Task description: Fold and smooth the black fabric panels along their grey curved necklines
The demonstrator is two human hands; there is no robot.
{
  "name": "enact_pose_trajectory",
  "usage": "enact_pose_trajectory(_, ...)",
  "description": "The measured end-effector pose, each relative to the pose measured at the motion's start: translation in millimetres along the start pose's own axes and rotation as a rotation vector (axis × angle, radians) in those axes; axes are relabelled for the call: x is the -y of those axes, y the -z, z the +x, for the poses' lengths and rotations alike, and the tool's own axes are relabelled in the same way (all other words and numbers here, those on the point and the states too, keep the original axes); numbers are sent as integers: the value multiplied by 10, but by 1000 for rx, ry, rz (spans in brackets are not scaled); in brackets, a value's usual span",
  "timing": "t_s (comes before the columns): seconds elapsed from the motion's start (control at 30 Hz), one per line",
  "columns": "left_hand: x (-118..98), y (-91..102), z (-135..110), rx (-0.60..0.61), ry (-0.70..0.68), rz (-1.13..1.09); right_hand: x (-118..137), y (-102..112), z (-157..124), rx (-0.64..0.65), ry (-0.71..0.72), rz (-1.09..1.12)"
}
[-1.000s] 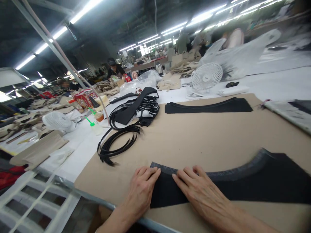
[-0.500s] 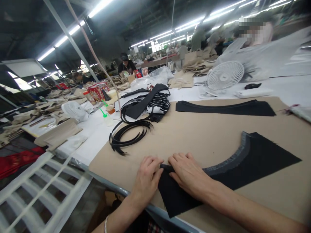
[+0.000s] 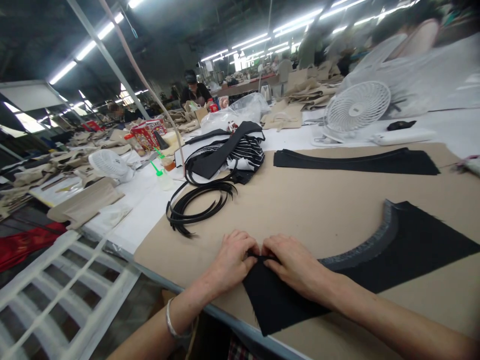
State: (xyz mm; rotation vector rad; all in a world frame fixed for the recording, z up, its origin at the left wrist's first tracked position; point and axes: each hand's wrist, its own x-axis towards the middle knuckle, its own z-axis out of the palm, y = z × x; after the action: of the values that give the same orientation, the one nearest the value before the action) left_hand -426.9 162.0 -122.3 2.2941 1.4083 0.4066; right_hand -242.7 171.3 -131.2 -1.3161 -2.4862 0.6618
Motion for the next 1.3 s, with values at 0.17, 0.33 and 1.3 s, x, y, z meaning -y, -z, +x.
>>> enact_pose_trajectory(0.17,57,14,2,27,-110,29,-84,-68,-73,-32,147,95)
enact_pose_trajectory(0.33,196,7,-21,40,-233,47,-139,-93,-127,-11,243,70)
enact_pose_trajectory(1.3,422,146,-175,87,-455,297,-193,-121,-185,-58,491,-354)
